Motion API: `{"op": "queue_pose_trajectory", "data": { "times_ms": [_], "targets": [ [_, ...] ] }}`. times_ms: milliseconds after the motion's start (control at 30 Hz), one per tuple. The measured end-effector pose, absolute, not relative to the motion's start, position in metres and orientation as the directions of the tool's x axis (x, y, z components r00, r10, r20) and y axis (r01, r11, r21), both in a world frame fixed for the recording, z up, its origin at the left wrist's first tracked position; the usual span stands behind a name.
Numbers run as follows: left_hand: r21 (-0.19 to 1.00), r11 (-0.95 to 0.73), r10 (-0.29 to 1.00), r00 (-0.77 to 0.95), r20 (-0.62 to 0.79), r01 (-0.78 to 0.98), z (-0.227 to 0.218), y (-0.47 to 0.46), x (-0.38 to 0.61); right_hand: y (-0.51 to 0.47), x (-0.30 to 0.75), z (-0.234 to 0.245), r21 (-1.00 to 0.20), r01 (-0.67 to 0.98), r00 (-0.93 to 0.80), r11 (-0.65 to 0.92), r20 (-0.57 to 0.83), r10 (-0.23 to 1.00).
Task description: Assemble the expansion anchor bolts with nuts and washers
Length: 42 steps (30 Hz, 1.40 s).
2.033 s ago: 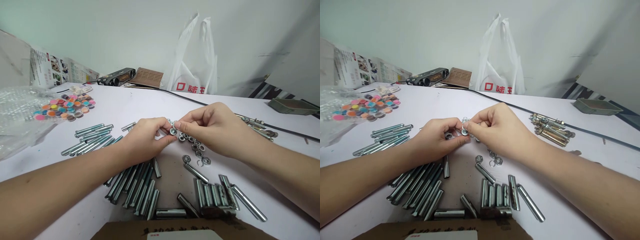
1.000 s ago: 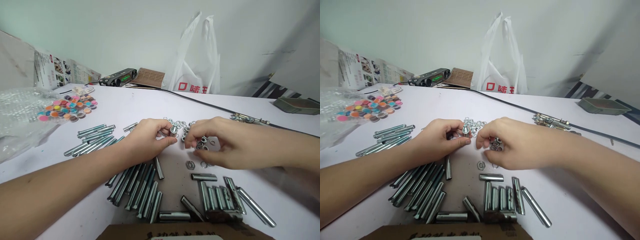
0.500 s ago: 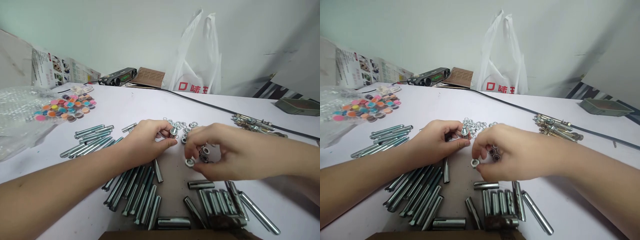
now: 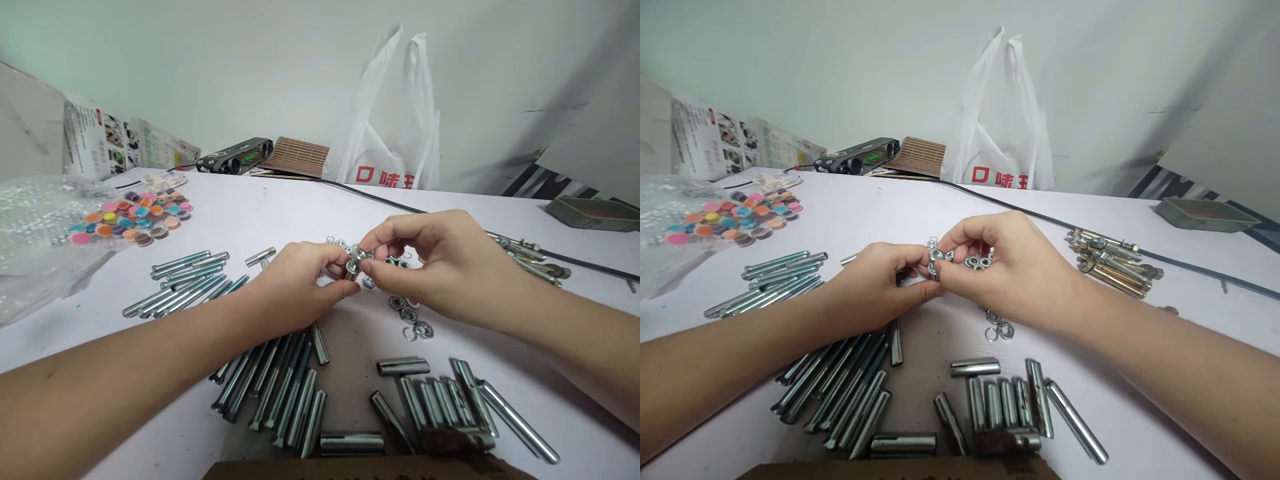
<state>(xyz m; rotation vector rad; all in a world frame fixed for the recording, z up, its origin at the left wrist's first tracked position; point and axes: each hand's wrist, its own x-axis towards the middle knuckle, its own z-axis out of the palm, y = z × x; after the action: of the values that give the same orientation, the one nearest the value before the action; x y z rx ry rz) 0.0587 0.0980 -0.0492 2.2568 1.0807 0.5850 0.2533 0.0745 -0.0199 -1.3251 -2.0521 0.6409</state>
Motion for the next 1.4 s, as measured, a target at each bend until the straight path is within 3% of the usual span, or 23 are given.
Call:
{"op": "queue_pose_trajectory", "data": {
  "times_ms": [500, 700, 833, 1000, 1200, 1333, 1400],
  "targets": [
    [0.655, -0.49, 0.817, 0.564, 0.116, 0.575, -0.05, 0.099, 0.058, 0.077, 0.259, -0.029, -0.698, 0.523, -0.379, 0.49, 0.325, 0.866],
    [0.635, -0.486, 0.825, 0.556, 0.106, 0.601, -0.05, 0.1, 0.058, 0.075, 0.259, -0.035, -0.731, 0.48, -0.256, 0.485, 0.412, 0.874],
    [0.63, -0.492, 0.82, 0.562, 0.106, 0.6, -0.05, 0.1, 0.058, 0.074, 0.257, -0.034, -0.686, 0.439, -0.399, 0.58, 0.429, 0.81],
    [0.623, -0.469, 0.84, 0.535, 0.094, 0.626, -0.049, 0.099, 0.058, 0.071, 0.259, -0.033, -0.745, 0.392, -0.238, 0.54, 0.485, 0.842],
    [0.633, -0.46, 0.837, 0.542, 0.074, 0.623, -0.049, 0.099, 0.057, 0.072, 0.259, -0.037, -0.682, 0.445, -0.411, 0.581, 0.421, 0.809],
    [0.638, -0.441, 0.848, 0.526, 0.065, 0.631, -0.048, 0.099, 0.057, 0.07, 0.267, -0.036, -0.78, 0.25, -0.169, 0.574, 0.548, 0.819],
    [0.636, -0.447, 0.845, 0.53, 0.07, 0.629, -0.047, 0.1, 0.058, 0.07, 0.267, -0.036, -0.799, 0.263, -0.102, 0.541, 0.535, 0.839]
  ]
}}
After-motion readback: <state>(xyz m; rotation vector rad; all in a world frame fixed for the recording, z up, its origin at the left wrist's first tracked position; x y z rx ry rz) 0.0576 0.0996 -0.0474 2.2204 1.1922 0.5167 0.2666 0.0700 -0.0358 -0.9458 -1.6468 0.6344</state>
